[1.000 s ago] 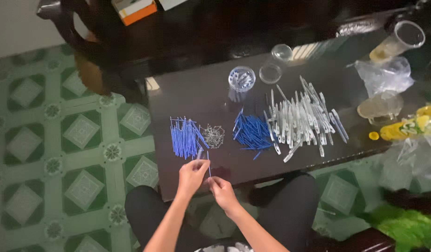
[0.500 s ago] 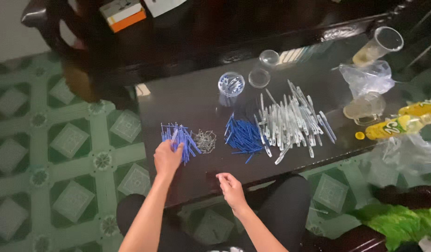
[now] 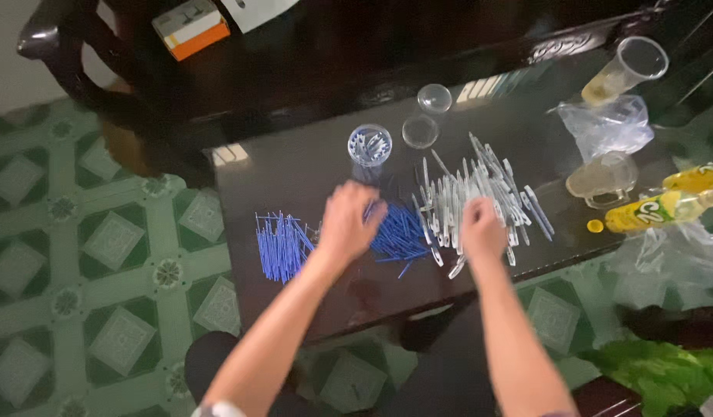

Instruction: The person assembles ballpoint pens by hand, inserting blue ink cartridges and springs into clear plastic pen barrels, then attaching the pen caps and placing the completed pens into a plastic cup on the table.

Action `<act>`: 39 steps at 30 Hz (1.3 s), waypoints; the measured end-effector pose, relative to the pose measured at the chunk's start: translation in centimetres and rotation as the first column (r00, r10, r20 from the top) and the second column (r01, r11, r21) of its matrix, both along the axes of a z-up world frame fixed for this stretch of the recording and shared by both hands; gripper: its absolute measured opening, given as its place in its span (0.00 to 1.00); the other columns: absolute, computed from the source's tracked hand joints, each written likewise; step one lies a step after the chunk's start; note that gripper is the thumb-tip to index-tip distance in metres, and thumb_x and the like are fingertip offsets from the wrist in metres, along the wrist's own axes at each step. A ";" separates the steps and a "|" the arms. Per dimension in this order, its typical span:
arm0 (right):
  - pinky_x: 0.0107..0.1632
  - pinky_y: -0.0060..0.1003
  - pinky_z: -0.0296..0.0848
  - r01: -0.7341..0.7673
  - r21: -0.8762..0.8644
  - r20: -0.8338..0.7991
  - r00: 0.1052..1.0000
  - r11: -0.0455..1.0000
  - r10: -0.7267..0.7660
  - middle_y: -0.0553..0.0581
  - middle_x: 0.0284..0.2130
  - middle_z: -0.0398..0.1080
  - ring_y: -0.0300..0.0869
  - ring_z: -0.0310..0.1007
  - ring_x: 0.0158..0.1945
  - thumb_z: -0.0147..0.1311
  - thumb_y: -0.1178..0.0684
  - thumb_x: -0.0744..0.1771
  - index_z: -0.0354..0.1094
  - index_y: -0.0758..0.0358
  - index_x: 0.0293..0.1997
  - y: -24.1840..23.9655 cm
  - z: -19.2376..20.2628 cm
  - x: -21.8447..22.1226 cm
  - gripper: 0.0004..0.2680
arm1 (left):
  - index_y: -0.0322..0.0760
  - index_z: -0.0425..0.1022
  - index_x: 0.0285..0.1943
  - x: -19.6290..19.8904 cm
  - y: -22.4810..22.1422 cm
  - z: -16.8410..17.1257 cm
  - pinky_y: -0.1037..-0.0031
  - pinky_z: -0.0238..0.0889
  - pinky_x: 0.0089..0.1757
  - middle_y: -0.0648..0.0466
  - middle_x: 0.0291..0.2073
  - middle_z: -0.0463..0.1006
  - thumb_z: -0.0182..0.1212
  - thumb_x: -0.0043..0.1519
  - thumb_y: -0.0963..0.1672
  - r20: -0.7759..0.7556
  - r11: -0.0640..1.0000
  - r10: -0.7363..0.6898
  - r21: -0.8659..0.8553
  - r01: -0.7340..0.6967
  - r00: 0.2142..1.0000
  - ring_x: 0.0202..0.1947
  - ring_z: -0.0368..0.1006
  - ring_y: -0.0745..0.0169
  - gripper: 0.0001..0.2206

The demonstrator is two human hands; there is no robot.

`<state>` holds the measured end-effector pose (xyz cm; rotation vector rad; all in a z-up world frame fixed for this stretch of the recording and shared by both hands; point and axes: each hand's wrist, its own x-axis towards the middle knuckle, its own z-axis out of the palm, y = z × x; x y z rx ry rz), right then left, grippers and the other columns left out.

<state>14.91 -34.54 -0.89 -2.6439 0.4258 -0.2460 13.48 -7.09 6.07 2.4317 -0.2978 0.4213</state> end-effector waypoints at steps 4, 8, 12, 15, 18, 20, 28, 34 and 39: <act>0.45 0.53 0.75 -0.036 -0.147 -0.052 0.998 0.988 0.029 0.51 0.33 0.73 0.52 0.78 0.42 0.50 0.40 0.71 0.71 0.48 0.47 -5.7 -1.3 3.8 0.09 | 0.50 0.79 0.41 10.4 1.5 -2.6 0.57 0.66 0.43 0.56 0.33 0.76 0.65 0.60 0.51 0.128 0.969 0.063 0.229 -0.091 0.990 0.41 0.73 0.50 0.08; 0.49 0.58 0.72 -0.014 0.076 -0.067 0.998 0.997 0.019 0.60 0.42 0.68 0.59 0.74 0.47 0.45 0.46 0.71 0.67 0.58 0.53 -1.9 -2.6 3.6 0.10 | 0.51 0.83 0.35 16.7 1.1 -3.5 0.56 0.69 0.44 0.56 0.29 0.80 0.69 0.55 0.53 -0.215 0.885 0.106 0.466 0.007 0.971 0.37 0.78 0.50 0.09; 0.45 0.49 0.76 -0.333 0.023 0.166 0.931 0.943 0.325 0.59 0.32 0.72 0.55 0.77 0.40 0.46 0.51 0.71 0.73 0.60 0.41 6.9 -3.3 -1.3 0.09 | 0.46 0.84 0.29 19.7 0.0 -4.5 0.49 0.67 0.50 0.53 0.27 0.83 0.74 0.52 0.52 -0.425 0.834 0.139 0.537 0.126 0.894 0.37 0.80 0.46 0.12; 0.56 0.48 0.71 -0.378 -0.065 0.288 0.879 0.923 0.380 0.57 0.39 0.71 0.52 0.74 0.48 0.55 0.50 0.67 0.71 0.59 0.50 8.1 -2.6 -2.6 0.09 | 0.42 0.84 0.32 20.1 0.1 -5.0 0.51 0.69 0.47 0.50 0.30 0.84 0.76 0.51 0.48 -0.421 0.808 0.072 0.557 0.195 0.904 0.39 0.82 0.43 0.09; 0.53 0.46 0.70 -0.382 0.078 0.415 0.852 0.921 0.319 0.53 0.41 0.69 0.50 0.73 0.48 0.56 0.54 0.67 0.72 0.57 0.46 9.1 -4.1 -3.9 0.06 | 0.41 0.83 0.28 19.3 0.1 -4.5 0.56 0.72 0.40 0.50 0.24 0.82 0.69 0.56 0.43 -0.283 0.793 0.006 0.586 0.168 0.959 0.33 0.82 0.44 0.04; 0.53 0.43 0.70 -0.411 0.122 0.443 0.837 0.904 0.320 0.51 0.38 0.71 0.47 0.74 0.46 0.57 0.55 0.67 0.72 0.57 0.42 9.7 -2.5 -5.7 0.03 | 0.44 0.82 0.26 18.9 0.4 -3.8 0.59 0.70 0.35 0.54 0.22 0.80 0.67 0.55 0.44 -0.150 0.746 0.028 0.661 0.079 0.988 0.30 0.81 0.49 0.05; 0.37 0.36 0.77 -0.228 0.812 0.069 0.952 0.538 0.299 0.56 0.27 0.78 0.40 0.77 0.29 0.51 0.53 0.70 0.77 0.61 0.45 14.0 1.5 -12.6 0.07 | 0.41 0.83 0.35 -0.8 6.6 6.2 0.56 0.66 0.58 0.51 0.27 0.81 0.65 0.62 0.43 -0.053 0.990 0.138 0.032 -0.137 0.989 0.36 0.80 0.47 0.04; 0.35 0.36 0.77 -0.096 0.939 -0.046 0.917 0.331 0.396 0.59 0.32 0.73 0.41 0.71 0.31 0.44 0.46 0.73 0.72 0.66 0.51 18.1 1.2 -17.0 0.14 | 0.34 0.87 0.41 -18.9 5.1 -4.7 0.60 0.73 0.45 0.40 0.38 0.87 0.70 0.60 0.45 -0.568 0.649 0.035 -0.613 -0.451 0.822 0.43 0.81 0.47 0.09; 0.34 0.40 0.62 -0.361 0.763 -0.108 0.747 0.536 0.656 0.48 0.22 0.62 0.36 0.59 0.27 0.45 0.48 0.72 0.60 0.55 0.31 18.5 2.2 -22.3 0.10 | 0.40 0.81 0.60 -25.9 5.2 -4.2 0.74 0.72 0.41 0.51 0.45 0.87 0.58 0.66 0.47 -0.853 0.273 -0.117 -0.521 -0.809 0.509 0.42 0.81 0.64 0.17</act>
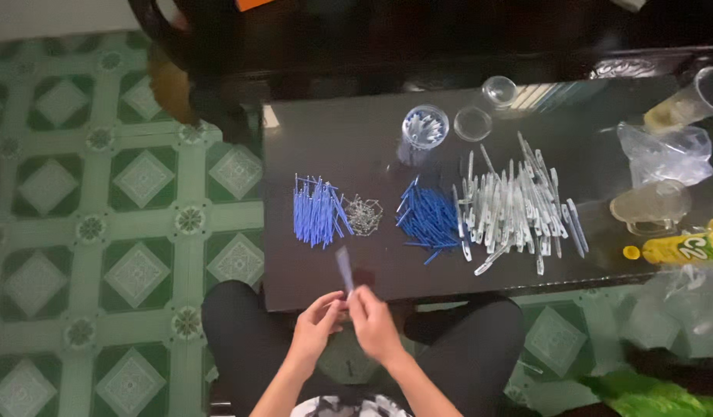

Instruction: The person assembles ballpoint pens by hand, inserting blue ink cartridges and springs into clear plastic pen barrels, then attaching the pen caps and placing the completed pens into a plastic cup on the table.

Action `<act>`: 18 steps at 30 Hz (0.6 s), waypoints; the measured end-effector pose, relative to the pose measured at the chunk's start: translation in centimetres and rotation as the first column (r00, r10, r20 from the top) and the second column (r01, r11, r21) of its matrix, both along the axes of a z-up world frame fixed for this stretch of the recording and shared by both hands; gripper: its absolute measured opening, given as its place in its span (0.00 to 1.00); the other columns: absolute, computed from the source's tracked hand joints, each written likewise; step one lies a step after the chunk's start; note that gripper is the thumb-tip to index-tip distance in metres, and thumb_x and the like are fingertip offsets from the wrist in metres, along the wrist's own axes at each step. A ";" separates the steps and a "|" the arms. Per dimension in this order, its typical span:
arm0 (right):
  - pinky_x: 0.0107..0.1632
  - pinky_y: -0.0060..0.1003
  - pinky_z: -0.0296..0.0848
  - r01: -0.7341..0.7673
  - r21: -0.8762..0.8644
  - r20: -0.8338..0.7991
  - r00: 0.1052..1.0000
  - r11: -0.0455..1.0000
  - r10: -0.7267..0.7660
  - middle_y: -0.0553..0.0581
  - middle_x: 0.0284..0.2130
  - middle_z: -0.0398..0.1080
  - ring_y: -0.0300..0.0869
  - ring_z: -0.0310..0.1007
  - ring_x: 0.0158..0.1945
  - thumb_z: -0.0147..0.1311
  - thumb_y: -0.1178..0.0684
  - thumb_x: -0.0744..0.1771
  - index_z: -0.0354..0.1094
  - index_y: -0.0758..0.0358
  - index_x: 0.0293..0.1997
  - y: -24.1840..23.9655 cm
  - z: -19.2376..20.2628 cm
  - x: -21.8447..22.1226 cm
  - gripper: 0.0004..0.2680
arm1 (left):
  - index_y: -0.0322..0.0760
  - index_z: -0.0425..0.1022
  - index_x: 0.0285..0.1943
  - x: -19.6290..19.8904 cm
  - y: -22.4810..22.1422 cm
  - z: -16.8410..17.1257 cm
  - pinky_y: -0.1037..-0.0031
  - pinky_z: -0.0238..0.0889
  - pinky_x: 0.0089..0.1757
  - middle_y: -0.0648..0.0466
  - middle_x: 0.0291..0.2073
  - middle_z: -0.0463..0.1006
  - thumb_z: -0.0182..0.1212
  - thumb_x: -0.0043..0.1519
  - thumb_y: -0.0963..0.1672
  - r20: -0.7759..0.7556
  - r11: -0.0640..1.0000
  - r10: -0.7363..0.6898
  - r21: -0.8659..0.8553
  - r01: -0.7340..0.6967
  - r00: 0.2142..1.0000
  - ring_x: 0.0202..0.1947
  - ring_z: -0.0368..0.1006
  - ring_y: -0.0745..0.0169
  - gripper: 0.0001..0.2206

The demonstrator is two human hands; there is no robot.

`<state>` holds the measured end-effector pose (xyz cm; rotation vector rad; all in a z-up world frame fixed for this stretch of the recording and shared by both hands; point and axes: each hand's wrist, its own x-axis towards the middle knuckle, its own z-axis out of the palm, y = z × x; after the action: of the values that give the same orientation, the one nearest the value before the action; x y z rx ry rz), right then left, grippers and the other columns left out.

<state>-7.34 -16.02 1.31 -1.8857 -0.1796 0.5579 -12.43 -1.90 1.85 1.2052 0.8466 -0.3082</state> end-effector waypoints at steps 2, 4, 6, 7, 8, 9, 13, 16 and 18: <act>0.40 0.36 0.64 -0.033 0.028 -0.066 0.997 0.999 0.034 0.47 0.28 0.68 0.34 0.63 0.33 0.45 0.47 0.71 0.66 0.56 0.36 0.2 -1.0 -1.9 0.09 | 0.36 0.82 0.54 -0.5 1.2 -2.4 0.72 0.75 0.43 0.50 0.42 0.87 0.60 0.65 0.45 0.104 0.997 -0.071 0.005 0.071 0.992 0.41 0.81 0.64 0.13; 0.45 0.33 0.66 -0.060 0.055 -0.133 0.989 0.997 0.067 0.46 0.34 0.74 0.33 0.67 0.39 0.45 0.46 0.71 0.73 0.56 0.41 -0.1 -1.9 -3.3 0.10 | 0.33 0.83 0.47 -0.4 1.8 -3.3 0.69 0.78 0.46 0.50 0.38 0.86 0.62 0.65 0.43 0.204 0.989 -0.145 0.016 0.144 0.968 0.41 0.81 0.64 0.09; 0.29 0.32 0.59 0.058 0.089 -0.323 0.946 0.994 -0.026 0.47 0.17 0.61 0.34 0.58 0.21 0.45 0.44 0.71 0.77 0.54 0.39 -0.8 -2.8 -4.3 0.12 | 0.34 0.78 0.40 0.2 2.0 -2.5 0.72 0.70 0.40 0.49 0.36 0.88 0.58 0.67 0.44 0.225 0.977 -0.213 0.077 0.200 0.951 0.31 0.75 0.68 0.08; 0.29 0.32 0.59 0.055 0.088 -0.320 0.947 0.995 -0.024 0.47 0.17 0.61 0.34 0.58 0.21 0.45 0.44 0.71 0.77 0.54 0.39 -1.2 -1.8 -4.2 0.12 | 0.34 0.78 0.40 0.7 2.0 -0.8 0.72 0.70 0.40 0.49 0.36 0.88 0.58 0.67 0.44 0.228 0.977 -0.210 0.076 0.198 0.951 0.31 0.75 0.68 0.08; 0.27 0.32 0.57 0.076 0.093 -0.446 0.895 0.993 -0.027 0.49 0.19 0.63 0.34 0.56 0.20 0.43 0.44 0.72 0.75 0.57 0.39 -1.7 -0.8 -4.1 0.14 | 0.33 0.77 0.42 1.3 1.9 1.0 0.69 0.76 0.43 0.45 0.38 0.87 0.57 0.67 0.43 0.168 0.981 -0.192 0.007 0.194 0.967 0.35 0.80 0.60 0.08; 0.26 0.32 0.54 0.101 0.094 -0.567 0.823 0.990 -0.030 0.51 0.20 0.65 0.35 0.54 0.19 0.41 0.44 0.73 0.73 0.61 0.39 -2.1 0.2 -4.1 0.15 | 0.31 0.76 0.44 1.7 1.9 2.8 0.66 0.82 0.47 0.41 0.39 0.87 0.56 0.68 0.43 0.104 0.980 -0.180 -0.063 0.187 0.978 0.38 0.85 0.52 0.08; 0.24 0.30 0.51 0.217 0.199 -0.466 0.879 0.956 -0.103 0.52 0.18 0.63 0.34 0.53 0.20 0.46 0.46 0.72 0.69 0.62 0.33 -2.9 -2.1 -4.9 0.13 | 0.32 0.72 0.44 1.3 0.3 -0.2 0.68 0.81 0.41 0.39 0.38 0.86 0.57 0.67 0.43 0.207 0.981 -0.108 -0.138 0.138 0.972 0.35 0.84 0.54 0.07; 0.29 0.33 0.55 0.090 -0.007 -0.181 0.979 0.996 -0.090 0.47 0.19 0.62 0.34 0.53 0.21 0.45 0.49 0.72 0.66 0.58 0.28 -2.7 0.0 -4.8 0.13 | 0.33 0.70 0.41 1.4 0.1 2.0 0.68 0.81 0.38 0.40 0.36 0.86 0.59 0.67 0.43 0.164 0.989 -0.074 -0.115 0.093 0.984 0.33 0.84 0.52 0.07; 0.30 0.36 0.53 0.034 -0.076 -0.086 0.995 0.997 -0.041 0.49 0.18 0.58 0.35 0.50 0.22 0.48 0.49 0.72 0.70 0.58 0.35 -2.5 0.2 -5.1 0.09 | 0.38 0.66 0.41 1.4 0.2 4.0 0.64 0.80 0.42 0.44 0.37 0.85 0.53 0.70 0.46 0.110 0.990 -0.126 -0.052 0.132 0.986 0.35 0.83 0.53 0.08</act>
<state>-12.42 -18.47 1.49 -1.9283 -0.0666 0.6279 -11.01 -1.66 5.86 1.2128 0.6641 -0.3679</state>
